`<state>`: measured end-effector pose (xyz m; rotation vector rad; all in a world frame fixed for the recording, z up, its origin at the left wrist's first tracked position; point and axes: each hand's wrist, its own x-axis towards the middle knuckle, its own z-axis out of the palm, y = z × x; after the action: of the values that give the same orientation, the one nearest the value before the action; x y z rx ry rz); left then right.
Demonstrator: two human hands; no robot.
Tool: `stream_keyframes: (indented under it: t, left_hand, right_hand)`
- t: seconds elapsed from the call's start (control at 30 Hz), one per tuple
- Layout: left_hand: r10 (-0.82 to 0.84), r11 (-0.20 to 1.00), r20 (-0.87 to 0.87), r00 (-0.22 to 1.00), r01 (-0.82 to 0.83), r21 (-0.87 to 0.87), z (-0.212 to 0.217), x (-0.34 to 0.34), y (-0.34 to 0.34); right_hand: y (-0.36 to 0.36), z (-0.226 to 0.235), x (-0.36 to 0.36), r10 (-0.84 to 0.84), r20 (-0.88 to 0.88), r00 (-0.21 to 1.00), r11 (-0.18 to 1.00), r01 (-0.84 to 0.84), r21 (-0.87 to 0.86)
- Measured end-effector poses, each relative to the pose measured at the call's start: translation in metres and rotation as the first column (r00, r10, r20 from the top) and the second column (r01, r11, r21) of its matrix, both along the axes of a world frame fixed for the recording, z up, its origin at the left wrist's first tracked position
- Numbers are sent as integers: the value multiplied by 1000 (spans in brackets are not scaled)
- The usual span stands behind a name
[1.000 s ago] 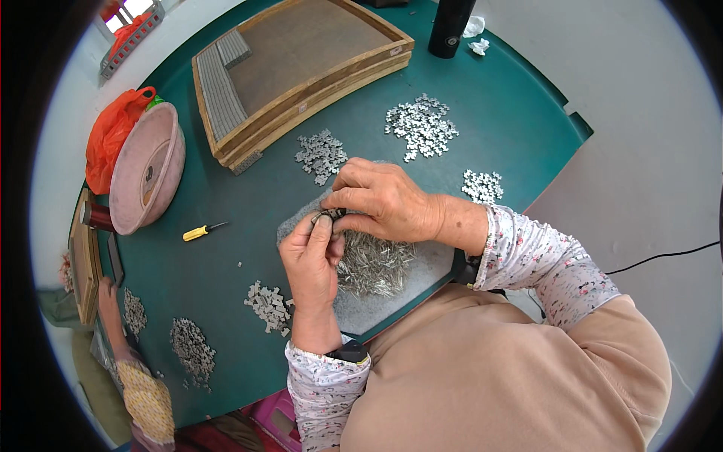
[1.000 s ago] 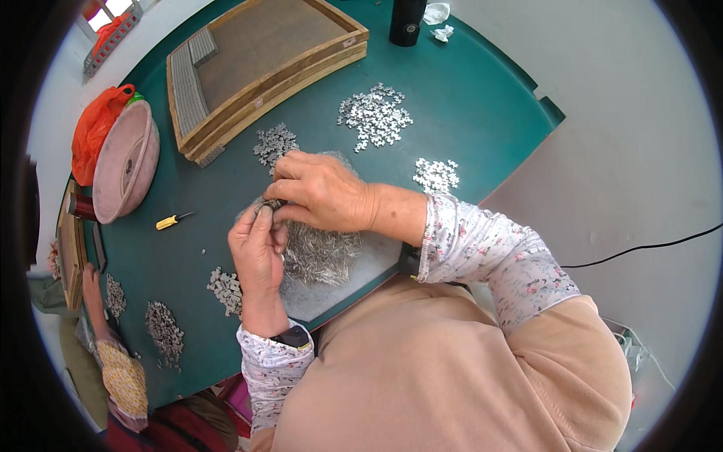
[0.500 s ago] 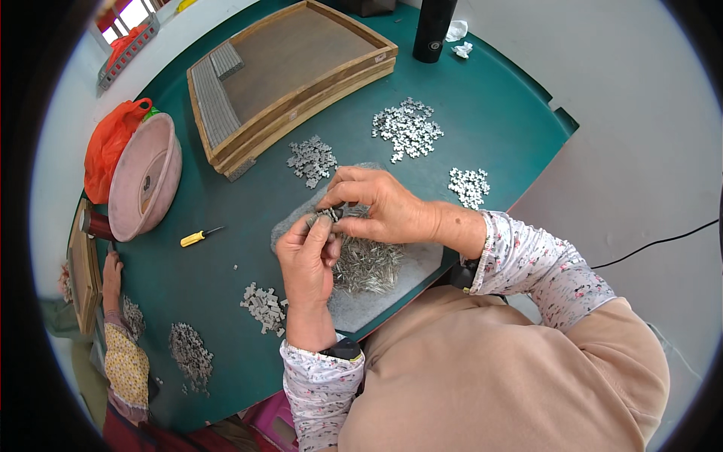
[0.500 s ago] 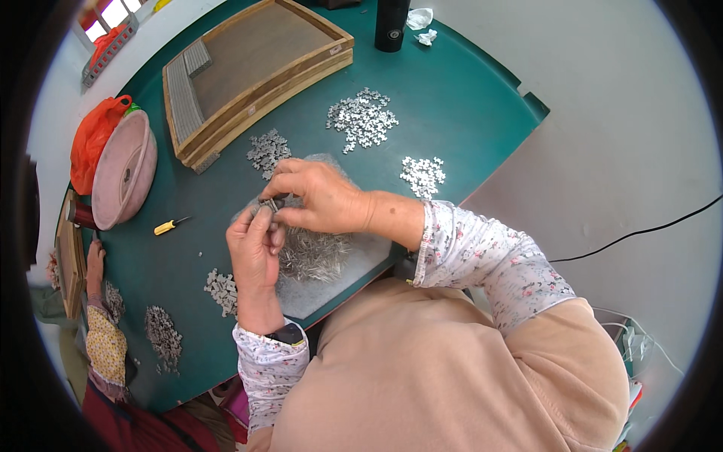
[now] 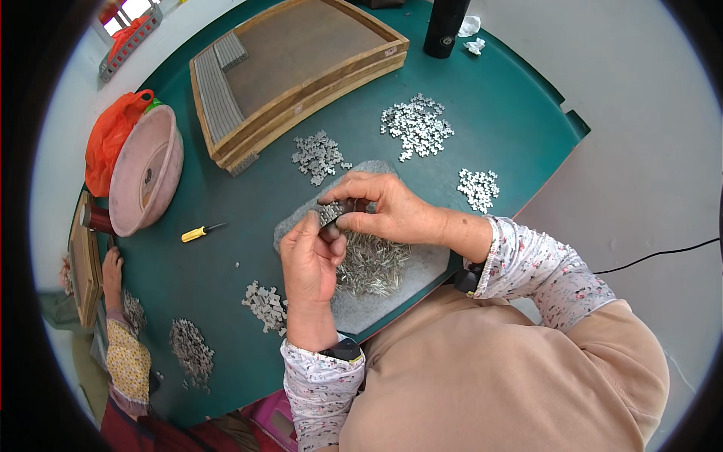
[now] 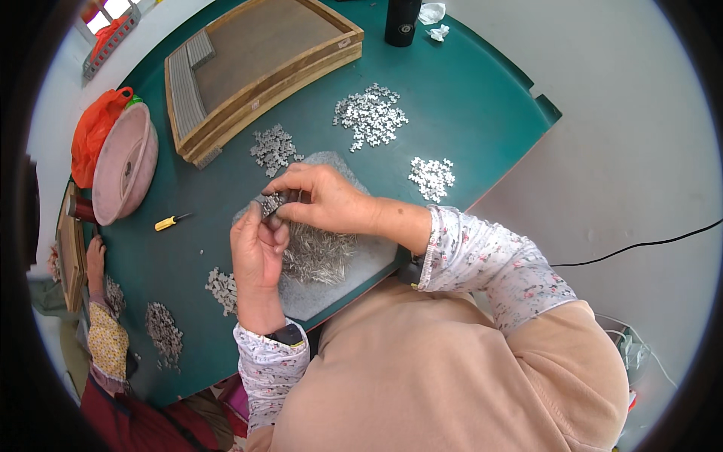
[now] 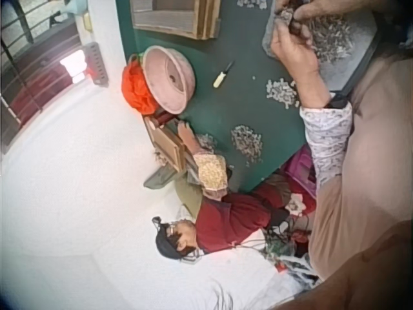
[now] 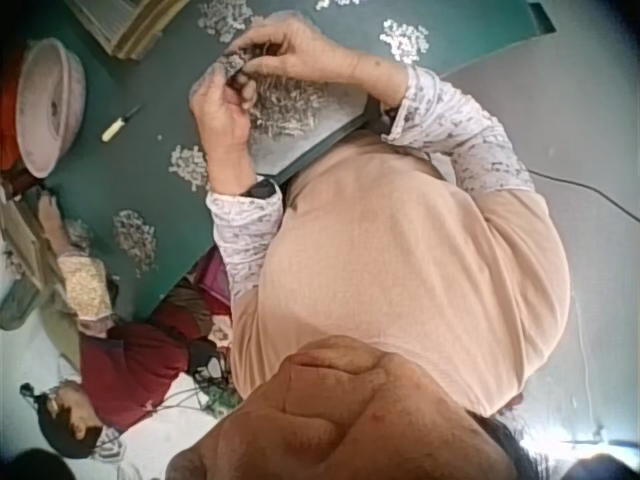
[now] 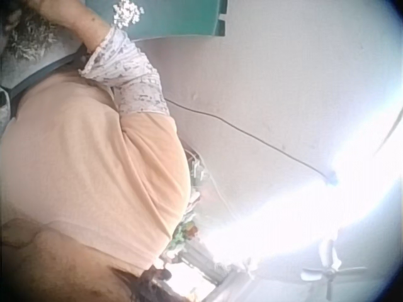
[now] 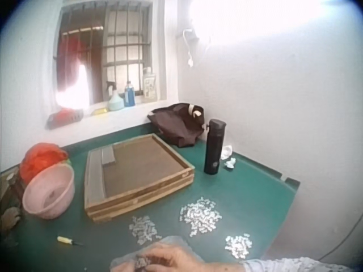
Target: Sorting small snowflake-shaped metal parts from a large pile into smaller groups on a workbench.
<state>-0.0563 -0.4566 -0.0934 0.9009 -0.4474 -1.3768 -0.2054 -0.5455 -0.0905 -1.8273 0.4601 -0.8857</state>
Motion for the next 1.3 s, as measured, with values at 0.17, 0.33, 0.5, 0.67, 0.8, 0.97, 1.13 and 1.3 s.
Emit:
stream_keyframes:
  t: [0.17,0.33,0.5,0.67,0.8,0.97,1.13,1.3]
  left_hand:
    - [-11,1000,-1,1000,11,9,-3,2,0]
    - [13,1000,-35,999,-12,23,5,-5,-2]
    - [-29,999,235,972,18,46,-6,-2,0]
    - [44,999,222,974,-48,17,-6,2,0]
    - [107,993,220,970,-117,33,-7,2,-2]
    - [109,994,222,969,-112,1,-5,3,-6]
    - [101,994,234,967,-105,6,4,2,-5]
    - [100,994,238,966,-107,17,12,-3,-8]
  right_hand:
    - [3,7,-6,-15,-52,999,1000,15,-1]
    - [-2,3,-10,-31,-101,994,988,15,-157]
    - [5,12,-17,17,-132,991,991,-34,-126]
    - [-31,7,-63,-314,-261,913,889,187,-418]
    - [-59,6,-96,-597,-388,703,725,266,-635]
    - [-65,-1,-85,-555,-450,700,731,154,-664]
    - [-71,-4,-72,-537,-531,656,706,5,-708]
    - [-78,3,-71,-468,-570,676,746,-44,-664]
